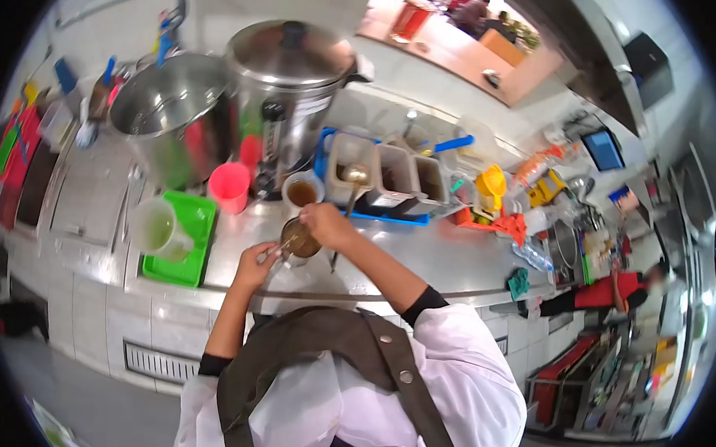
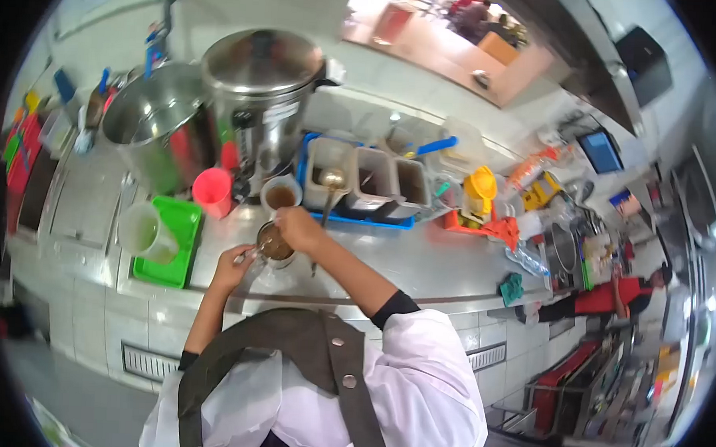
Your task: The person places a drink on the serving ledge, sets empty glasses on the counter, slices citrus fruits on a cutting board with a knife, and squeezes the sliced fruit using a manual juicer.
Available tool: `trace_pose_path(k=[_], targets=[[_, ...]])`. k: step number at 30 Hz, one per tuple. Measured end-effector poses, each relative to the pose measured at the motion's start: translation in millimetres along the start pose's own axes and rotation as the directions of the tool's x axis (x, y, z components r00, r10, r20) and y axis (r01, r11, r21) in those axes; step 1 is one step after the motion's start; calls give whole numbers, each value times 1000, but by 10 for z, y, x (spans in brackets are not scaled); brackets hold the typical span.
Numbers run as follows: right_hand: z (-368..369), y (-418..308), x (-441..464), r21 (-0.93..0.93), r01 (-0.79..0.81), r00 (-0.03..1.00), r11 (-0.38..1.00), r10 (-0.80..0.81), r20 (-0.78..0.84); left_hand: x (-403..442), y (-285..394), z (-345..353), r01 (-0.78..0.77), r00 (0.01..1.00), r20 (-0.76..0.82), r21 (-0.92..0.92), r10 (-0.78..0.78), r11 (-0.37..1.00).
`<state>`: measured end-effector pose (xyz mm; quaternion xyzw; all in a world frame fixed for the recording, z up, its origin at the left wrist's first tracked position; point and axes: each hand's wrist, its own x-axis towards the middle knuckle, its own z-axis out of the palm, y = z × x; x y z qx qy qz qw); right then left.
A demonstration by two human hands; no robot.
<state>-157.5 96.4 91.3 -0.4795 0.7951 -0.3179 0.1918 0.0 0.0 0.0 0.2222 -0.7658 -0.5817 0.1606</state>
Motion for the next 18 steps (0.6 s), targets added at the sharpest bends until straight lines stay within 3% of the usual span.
trace_pose_path(k=[1,2,3,5,7,9,12,15,16,18], targets=[[-137,59,-5,-24,-25,999,999,24,-46,8,-76,39,-37,999,-10,8,37,999],[40,343,55,-222,228,957,948,-260,-126,-5,-55,41,-35,999,-4,5,35,999],[176,259,142,-154,275,934,949,-302,-192,21,153,-281,-64,998,1,114,64,991],[22,263,22,-129,212,972,969,-223,-74,67,-83,-104,-99,995,17,82,98,992],[-56,280,-66,-124,178,973,976,-194,-129,44,-26,44,-26,999,44,10,26,1000],[-25,279,-27,-191,80,983,978,-109,-147,55,-96,39,-87,993,74,-14,87,996],[49,349,-30,-83,88,984,993,-100,-148,67,-110,46,-112,989,99,-28,115,993],[52,353,-33,-24,145,935,989,-145,-323,103,-108,34,-135,984,116,-32,138,990],[40,365,-59,-98,79,975,992,-97,-202,99,-104,52,-149,982,113,-27,151,988],[-41,298,-92,-42,64,985,997,-70,-159,94,-58,97,-180,979,98,26,177,983]])
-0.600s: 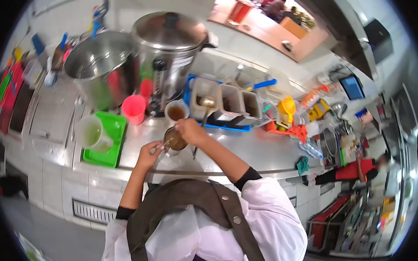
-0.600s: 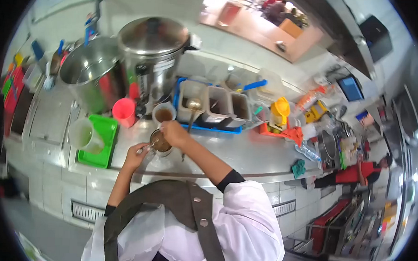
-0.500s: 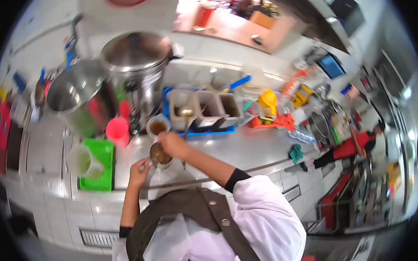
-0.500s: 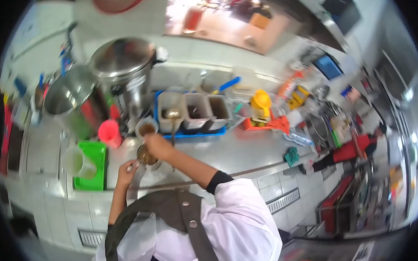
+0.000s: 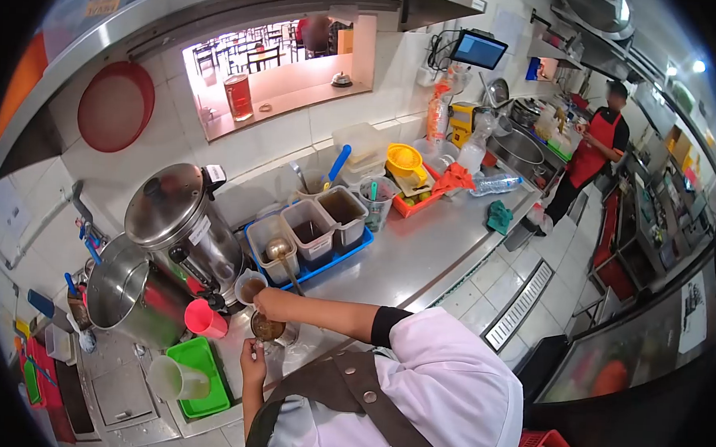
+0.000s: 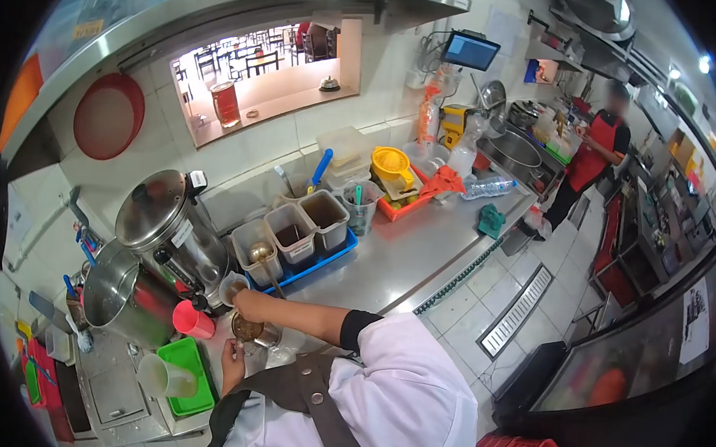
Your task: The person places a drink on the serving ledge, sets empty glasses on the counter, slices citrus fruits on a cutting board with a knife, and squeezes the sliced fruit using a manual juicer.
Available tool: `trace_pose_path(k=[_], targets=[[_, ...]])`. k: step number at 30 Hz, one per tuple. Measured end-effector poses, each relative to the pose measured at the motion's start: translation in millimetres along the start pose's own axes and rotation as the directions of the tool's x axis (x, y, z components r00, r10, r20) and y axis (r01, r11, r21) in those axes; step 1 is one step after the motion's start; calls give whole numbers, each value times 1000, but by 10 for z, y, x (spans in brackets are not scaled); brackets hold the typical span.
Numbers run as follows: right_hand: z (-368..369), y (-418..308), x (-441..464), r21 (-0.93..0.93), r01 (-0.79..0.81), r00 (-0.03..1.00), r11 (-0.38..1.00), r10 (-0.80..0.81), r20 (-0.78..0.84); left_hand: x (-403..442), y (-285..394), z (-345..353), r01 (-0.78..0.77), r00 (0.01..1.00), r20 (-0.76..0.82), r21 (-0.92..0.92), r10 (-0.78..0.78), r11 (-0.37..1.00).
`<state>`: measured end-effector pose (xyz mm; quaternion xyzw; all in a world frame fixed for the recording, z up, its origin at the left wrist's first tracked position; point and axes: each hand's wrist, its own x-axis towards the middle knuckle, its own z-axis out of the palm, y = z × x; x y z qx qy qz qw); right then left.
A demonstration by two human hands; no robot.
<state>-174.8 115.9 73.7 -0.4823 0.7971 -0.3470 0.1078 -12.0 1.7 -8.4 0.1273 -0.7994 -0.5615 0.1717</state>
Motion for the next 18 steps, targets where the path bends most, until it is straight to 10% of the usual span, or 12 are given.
trace_pose_path(k=[8,18], targets=[[210,81,62,-30,-74,993,997,71,-96,-52,126,58,0,999,33,202,-7,979],[120,5,-47,-65,-39,997,997,34,-71,-15,-21,172,98,994,-58,29,-96,995]])
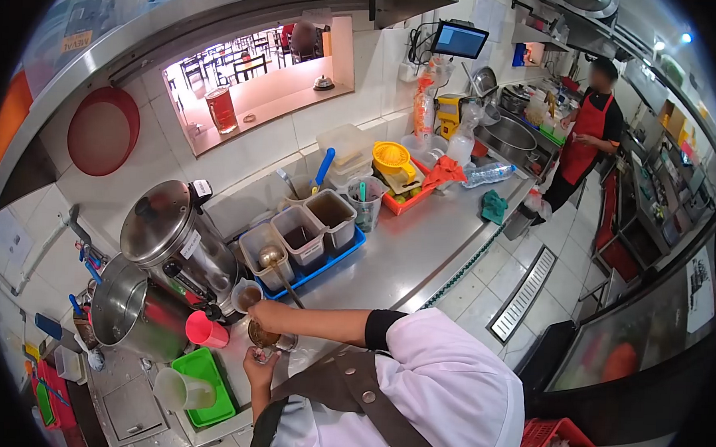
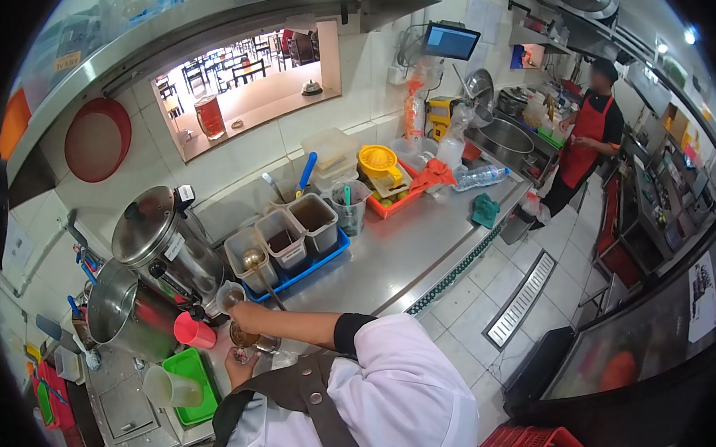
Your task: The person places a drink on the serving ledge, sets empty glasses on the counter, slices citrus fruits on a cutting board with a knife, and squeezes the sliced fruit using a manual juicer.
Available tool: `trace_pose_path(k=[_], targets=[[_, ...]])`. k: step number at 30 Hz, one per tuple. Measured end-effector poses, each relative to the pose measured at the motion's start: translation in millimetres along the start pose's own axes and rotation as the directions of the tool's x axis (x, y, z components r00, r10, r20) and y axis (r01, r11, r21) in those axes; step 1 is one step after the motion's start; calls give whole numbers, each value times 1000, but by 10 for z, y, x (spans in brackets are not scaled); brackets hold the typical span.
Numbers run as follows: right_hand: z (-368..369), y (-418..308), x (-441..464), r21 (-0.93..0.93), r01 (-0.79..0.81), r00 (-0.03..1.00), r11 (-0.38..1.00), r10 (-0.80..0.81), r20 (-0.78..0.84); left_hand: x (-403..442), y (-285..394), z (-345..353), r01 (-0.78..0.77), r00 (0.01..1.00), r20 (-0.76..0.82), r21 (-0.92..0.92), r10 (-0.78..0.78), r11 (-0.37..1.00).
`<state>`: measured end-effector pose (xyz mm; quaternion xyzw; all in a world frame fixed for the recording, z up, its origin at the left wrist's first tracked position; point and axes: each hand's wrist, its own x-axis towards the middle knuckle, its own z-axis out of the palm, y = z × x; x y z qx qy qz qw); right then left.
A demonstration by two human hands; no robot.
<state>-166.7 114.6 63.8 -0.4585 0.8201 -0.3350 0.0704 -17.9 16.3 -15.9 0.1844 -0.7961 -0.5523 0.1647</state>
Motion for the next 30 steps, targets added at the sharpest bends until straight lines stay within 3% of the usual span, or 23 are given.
trace_pose_path(k=[2,5,8,9,10,11,14,16,20,23,27,30], targets=[[-18,-16,-33,4,9,1000,1000,-9,29,19,-21,7,27,1000,-1,-18,-27,999],[-253,-194,-61,-12,-8,1000,1000,8,-23,46,21,-10,-73,996,-35,250,84,966],[-780,-529,-133,-120,98,995,988,-99,3,121,-264,116,-98,990,-90,78,105,992],[-671,-396,-98,-86,176,980,981,-183,-75,104,-183,90,-109,990,-73,125,118,986],[-749,-450,-113,-89,184,980,979,-190,-57,96,-131,109,-161,980,-115,14,162,987],[-870,-549,-162,-26,247,957,969,-248,-151,40,65,12,-28,998,-55,187,39,982],[-1180,-818,-273,36,256,937,966,-239,-255,8,157,17,55,996,-78,73,-49,996],[-1324,-916,-361,107,216,958,971,-189,-217,13,91,39,76,995,-69,9,-75,997],[-1337,-801,-487,120,143,979,982,-123,-162,26,96,54,89,992,-90,-8,-90,996],[-1440,-667,-609,193,23,972,981,23,-234,-10,113,73,72,992,-102,14,-70,997],[-1829,-294,-613,375,22,775,927,222,-592,-50,122,131,75,984,-165,4,-73,997],[-2316,232,-529,256,3,649,967,193,-736,-154,109,162,93,976,-198,-25,-96,995]])
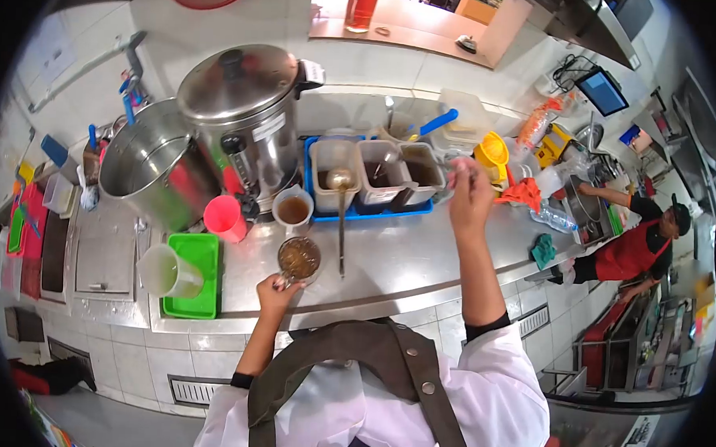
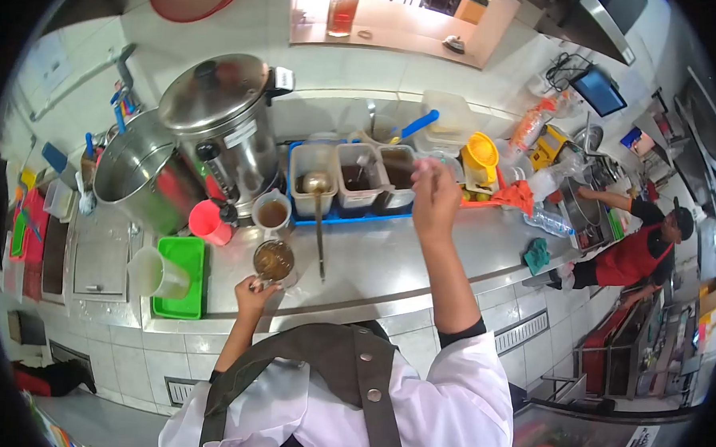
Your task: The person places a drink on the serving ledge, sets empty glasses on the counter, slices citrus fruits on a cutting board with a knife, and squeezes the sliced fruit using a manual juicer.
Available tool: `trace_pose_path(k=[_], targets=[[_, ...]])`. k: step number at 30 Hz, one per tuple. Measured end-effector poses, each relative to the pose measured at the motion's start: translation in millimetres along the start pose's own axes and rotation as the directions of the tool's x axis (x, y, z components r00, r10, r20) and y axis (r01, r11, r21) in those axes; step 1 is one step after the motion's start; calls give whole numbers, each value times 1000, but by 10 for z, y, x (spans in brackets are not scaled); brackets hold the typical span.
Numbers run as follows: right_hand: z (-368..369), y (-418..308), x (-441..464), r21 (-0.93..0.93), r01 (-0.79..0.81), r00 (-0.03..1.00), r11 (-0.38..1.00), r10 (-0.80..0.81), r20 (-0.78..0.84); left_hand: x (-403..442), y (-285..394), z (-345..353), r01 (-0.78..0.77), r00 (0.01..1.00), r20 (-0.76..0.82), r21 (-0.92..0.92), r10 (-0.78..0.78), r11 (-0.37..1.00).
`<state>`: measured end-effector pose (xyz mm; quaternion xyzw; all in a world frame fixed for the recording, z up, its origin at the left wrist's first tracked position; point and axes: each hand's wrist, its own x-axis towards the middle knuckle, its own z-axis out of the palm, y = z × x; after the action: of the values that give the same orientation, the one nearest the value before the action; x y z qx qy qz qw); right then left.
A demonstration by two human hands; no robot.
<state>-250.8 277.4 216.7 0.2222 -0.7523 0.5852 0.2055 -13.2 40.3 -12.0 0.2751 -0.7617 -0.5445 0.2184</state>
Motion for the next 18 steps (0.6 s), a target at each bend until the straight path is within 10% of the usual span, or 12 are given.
trace_pose_path(k=[14,18], targets=[[176,1565,1273,-100,278,898,955,-222,379,-255,2078,527,0,938,-342,-169,-59,986],[-736,1492,1147,83,-77,750,994,2,662,216,2814,919,-93,919,-393,-216,1,972]])
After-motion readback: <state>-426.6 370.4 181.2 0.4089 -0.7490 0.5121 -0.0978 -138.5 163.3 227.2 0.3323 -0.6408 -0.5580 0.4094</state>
